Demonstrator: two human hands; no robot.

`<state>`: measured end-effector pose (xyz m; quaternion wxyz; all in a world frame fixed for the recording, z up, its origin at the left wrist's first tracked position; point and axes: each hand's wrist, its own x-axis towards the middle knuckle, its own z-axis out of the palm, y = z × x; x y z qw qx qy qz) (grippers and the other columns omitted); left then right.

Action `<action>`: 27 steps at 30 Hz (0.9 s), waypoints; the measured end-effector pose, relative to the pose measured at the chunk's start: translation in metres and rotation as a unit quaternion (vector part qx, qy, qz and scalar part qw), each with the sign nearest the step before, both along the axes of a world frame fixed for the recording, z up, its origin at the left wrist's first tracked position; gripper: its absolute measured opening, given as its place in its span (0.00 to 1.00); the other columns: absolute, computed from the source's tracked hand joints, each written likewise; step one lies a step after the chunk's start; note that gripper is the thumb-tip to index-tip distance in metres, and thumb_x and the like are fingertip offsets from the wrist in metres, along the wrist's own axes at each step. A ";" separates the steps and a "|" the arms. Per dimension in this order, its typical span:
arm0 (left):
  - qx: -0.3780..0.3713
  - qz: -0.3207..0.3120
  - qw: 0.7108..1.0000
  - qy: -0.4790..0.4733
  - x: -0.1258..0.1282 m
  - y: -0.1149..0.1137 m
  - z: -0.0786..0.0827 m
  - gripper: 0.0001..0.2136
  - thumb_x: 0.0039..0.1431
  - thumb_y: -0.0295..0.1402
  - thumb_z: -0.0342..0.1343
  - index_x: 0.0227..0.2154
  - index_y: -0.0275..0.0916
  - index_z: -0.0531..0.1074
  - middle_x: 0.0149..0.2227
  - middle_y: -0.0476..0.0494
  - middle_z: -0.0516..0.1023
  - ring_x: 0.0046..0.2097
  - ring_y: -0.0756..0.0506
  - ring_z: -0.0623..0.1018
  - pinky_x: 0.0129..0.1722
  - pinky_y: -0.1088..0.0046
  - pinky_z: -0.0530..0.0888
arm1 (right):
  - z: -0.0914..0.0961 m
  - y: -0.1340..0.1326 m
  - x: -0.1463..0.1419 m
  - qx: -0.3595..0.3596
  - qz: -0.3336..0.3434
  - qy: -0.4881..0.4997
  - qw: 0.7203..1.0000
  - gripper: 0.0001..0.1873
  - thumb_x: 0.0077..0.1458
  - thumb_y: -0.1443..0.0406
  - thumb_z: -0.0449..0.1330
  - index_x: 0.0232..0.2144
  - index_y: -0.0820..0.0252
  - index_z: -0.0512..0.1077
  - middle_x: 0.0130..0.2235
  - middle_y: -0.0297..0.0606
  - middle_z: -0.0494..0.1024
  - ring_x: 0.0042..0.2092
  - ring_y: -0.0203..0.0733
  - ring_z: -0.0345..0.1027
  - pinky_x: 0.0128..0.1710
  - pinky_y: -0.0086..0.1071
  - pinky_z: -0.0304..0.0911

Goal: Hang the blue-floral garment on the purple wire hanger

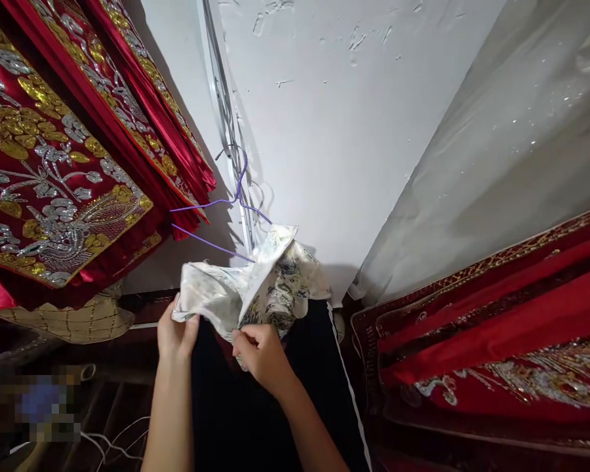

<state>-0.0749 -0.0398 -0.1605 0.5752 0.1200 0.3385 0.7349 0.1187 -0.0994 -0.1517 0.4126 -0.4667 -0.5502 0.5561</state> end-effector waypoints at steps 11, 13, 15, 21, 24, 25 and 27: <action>0.265 -0.210 0.834 0.435 0.083 -0.060 0.081 0.06 0.63 0.34 0.60 0.40 0.41 0.77 0.44 0.40 0.77 0.48 0.41 0.76 0.52 0.64 0.71 | 0.017 0.003 0.019 -0.039 -0.024 0.203 0.978 0.42 0.59 0.33 0.40 0.47 0.54 0.78 0.41 0.45 0.80 0.48 0.52 0.74 0.47 0.42 0.70; 0.266 -0.173 0.818 0.480 0.083 -0.055 0.079 0.14 0.65 0.37 0.59 0.52 0.45 0.72 0.53 0.39 0.75 0.56 0.40 0.73 0.58 0.62 0.67 | 0.017 -0.004 0.028 -0.051 -0.005 0.210 0.976 0.45 0.57 0.31 0.39 0.49 0.54 0.78 0.41 0.47 0.81 0.49 0.54 0.74 0.45 0.43 0.71; 0.273 -0.198 0.807 0.484 0.081 -0.044 0.073 0.23 0.68 0.43 0.53 0.63 0.48 0.60 0.58 0.37 0.73 0.62 0.39 0.70 0.63 0.59 0.62 | 0.022 -0.010 0.041 -0.034 0.049 0.180 0.982 0.39 0.56 0.33 0.48 0.51 0.51 0.77 0.43 0.47 0.81 0.50 0.56 0.74 0.46 0.43 0.71; 0.322 -0.424 0.665 0.524 0.073 -0.016 0.037 0.34 0.66 0.61 0.34 0.40 0.37 0.75 0.37 0.38 0.78 0.43 0.38 0.77 0.47 0.64 0.72 | 0.070 -0.004 0.082 0.103 0.160 -0.144 0.971 0.06 0.50 0.67 0.65 0.34 0.55 0.78 0.33 0.38 0.79 0.34 0.46 0.72 0.33 0.35 0.68; 0.246 -0.426 0.613 0.618 0.053 -0.013 0.025 0.25 0.67 0.55 0.45 0.30 0.37 0.71 0.28 0.46 0.73 0.31 0.46 0.72 0.34 0.71 0.68 | 0.094 0.022 0.098 0.205 0.094 -0.185 0.956 0.07 0.50 0.70 0.62 0.32 0.58 0.78 0.32 0.37 0.80 0.32 0.42 0.71 0.31 0.32 0.65; 0.220 -0.404 0.604 0.651 0.043 -0.013 0.025 0.23 0.66 0.53 0.48 0.29 0.37 0.70 0.27 0.47 0.72 0.30 0.46 0.71 0.33 0.72 0.66 | 0.099 0.034 0.101 0.240 0.042 -0.181 0.953 0.10 0.49 0.69 0.63 0.36 0.59 0.79 0.34 0.37 0.80 0.33 0.43 0.72 0.32 0.32 0.65; 0.177 -0.349 0.591 0.706 0.020 -0.012 0.031 0.20 0.66 0.50 0.50 0.30 0.38 0.70 0.28 0.48 0.73 0.31 0.46 0.72 0.34 0.72 0.66 | 0.100 0.061 0.099 0.271 -0.045 -0.162 0.948 0.21 0.48 0.68 0.63 0.47 0.59 0.77 0.35 0.38 0.80 0.32 0.42 0.70 0.32 0.32 0.64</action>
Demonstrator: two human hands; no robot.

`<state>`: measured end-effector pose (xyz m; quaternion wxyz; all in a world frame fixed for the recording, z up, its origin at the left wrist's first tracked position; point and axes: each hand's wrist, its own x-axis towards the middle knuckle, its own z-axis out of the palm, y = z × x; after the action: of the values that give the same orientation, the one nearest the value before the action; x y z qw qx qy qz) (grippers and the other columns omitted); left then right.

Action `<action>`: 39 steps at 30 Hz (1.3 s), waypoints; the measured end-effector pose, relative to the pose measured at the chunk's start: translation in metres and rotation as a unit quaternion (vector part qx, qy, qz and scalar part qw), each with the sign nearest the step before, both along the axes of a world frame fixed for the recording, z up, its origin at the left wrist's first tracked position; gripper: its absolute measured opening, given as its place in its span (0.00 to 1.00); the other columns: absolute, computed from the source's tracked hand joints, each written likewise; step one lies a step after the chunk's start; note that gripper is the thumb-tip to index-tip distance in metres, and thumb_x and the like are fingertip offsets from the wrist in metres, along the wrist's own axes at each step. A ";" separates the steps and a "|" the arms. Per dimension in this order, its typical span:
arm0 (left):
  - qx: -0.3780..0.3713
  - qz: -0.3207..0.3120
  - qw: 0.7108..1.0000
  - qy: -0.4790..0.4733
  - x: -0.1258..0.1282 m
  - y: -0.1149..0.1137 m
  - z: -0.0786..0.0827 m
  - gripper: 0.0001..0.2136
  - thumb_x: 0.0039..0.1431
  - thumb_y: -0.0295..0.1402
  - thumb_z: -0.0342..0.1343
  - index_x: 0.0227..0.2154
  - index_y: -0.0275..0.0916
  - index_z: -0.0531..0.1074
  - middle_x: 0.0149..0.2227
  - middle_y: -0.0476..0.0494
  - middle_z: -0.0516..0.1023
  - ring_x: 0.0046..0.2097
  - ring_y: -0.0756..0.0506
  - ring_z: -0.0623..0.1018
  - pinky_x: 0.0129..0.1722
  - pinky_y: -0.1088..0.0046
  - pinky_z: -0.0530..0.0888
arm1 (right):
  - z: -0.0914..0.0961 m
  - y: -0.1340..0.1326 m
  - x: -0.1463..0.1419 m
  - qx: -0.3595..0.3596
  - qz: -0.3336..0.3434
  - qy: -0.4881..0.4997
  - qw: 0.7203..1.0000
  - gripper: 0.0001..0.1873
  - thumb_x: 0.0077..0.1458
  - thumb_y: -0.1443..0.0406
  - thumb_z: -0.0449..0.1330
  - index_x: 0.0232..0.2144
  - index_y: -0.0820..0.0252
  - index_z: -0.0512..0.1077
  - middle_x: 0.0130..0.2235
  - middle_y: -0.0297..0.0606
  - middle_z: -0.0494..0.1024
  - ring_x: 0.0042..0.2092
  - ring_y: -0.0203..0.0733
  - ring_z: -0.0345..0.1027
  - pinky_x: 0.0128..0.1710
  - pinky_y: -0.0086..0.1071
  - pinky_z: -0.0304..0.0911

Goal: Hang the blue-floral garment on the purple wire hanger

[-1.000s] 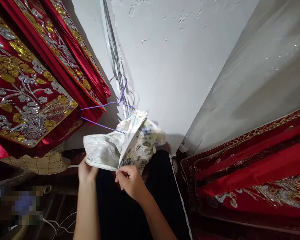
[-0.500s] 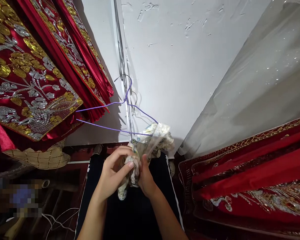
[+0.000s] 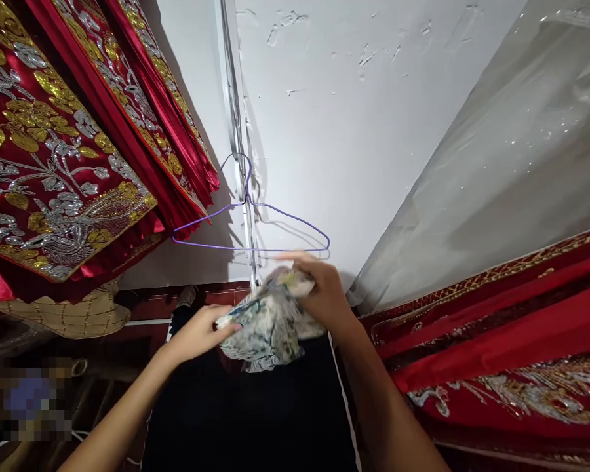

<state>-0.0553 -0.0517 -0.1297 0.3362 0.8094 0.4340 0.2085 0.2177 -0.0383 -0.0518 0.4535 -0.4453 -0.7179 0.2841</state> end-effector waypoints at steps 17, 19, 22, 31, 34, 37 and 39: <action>0.239 0.114 0.962 0.071 -0.105 0.036 0.104 0.12 0.61 0.37 0.54 0.42 0.40 0.77 0.63 0.36 0.69 0.64 0.33 0.68 0.64 0.57 0.64 | -0.041 0.049 0.001 -0.028 -0.034 -0.049 0.998 0.14 0.51 0.63 0.53 0.19 0.56 0.53 0.22 0.28 0.52 0.28 0.34 0.45 0.26 0.30 0.43; 0.260 0.064 0.963 0.041 -0.087 0.037 0.121 0.15 0.58 0.34 0.56 0.48 0.40 0.76 0.63 0.37 0.68 0.64 0.34 0.68 0.64 0.58 0.64 | -0.037 0.043 0.001 -0.018 -0.034 -0.050 0.998 0.11 0.51 0.64 0.53 0.20 0.57 0.57 0.23 0.29 0.58 0.28 0.34 0.48 0.27 0.30 0.47; 0.254 0.008 0.966 0.043 -0.069 0.037 0.133 0.15 0.57 0.32 0.57 0.48 0.41 0.76 0.62 0.39 0.70 0.62 0.35 0.71 0.64 0.60 0.66 | -0.035 0.040 0.006 -0.016 -0.059 -0.051 0.997 0.09 0.50 0.64 0.53 0.21 0.58 0.60 0.24 0.30 0.63 0.29 0.35 0.51 0.28 0.30 0.51; 0.123 0.051 0.965 0.224 -0.105 0.004 0.090 0.14 0.64 0.46 0.53 0.37 0.43 0.80 0.57 0.37 0.76 0.60 0.32 0.74 0.61 0.55 0.70 | -0.046 0.046 0.011 0.013 -0.097 -0.069 0.993 0.15 0.49 0.65 0.53 0.18 0.56 0.49 0.21 0.28 0.50 0.27 0.34 0.42 0.26 0.31 0.41; 0.174 0.086 0.963 0.189 -0.105 -0.005 0.100 0.12 0.64 0.44 0.54 0.37 0.42 0.77 0.65 0.38 0.67 0.67 0.31 0.66 0.65 0.52 0.64 | -0.051 0.048 0.004 0.017 -0.079 -0.050 0.995 0.13 0.47 0.66 0.53 0.17 0.56 0.51 0.20 0.28 0.52 0.27 0.34 0.43 0.27 0.31 0.42; 0.262 0.094 0.952 0.124 -0.081 0.006 0.125 0.07 0.62 0.38 0.55 0.32 0.41 0.71 0.68 0.37 0.61 0.69 0.32 0.62 0.67 0.52 0.61 | -0.048 0.041 -0.005 0.005 -0.048 -0.018 0.999 0.09 0.46 0.67 0.52 0.17 0.57 0.56 0.21 0.30 0.57 0.27 0.34 0.47 0.27 0.31 0.46; 0.296 0.061 0.949 0.094 -0.060 0.023 0.140 0.04 0.62 0.33 0.53 0.33 0.41 0.70 0.65 0.36 0.65 0.66 0.33 0.65 0.65 0.53 0.64 | -0.042 0.031 -0.013 -0.019 -0.015 0.013 1.000 0.08 0.46 0.67 0.53 0.18 0.58 0.59 0.21 0.30 0.60 0.27 0.35 0.51 0.27 0.30 0.49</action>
<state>-0.1158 -0.0291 0.0104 0.0262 0.8603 0.4310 0.2708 0.2050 -0.0077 -0.0938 0.4588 -0.4609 -0.6995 0.2963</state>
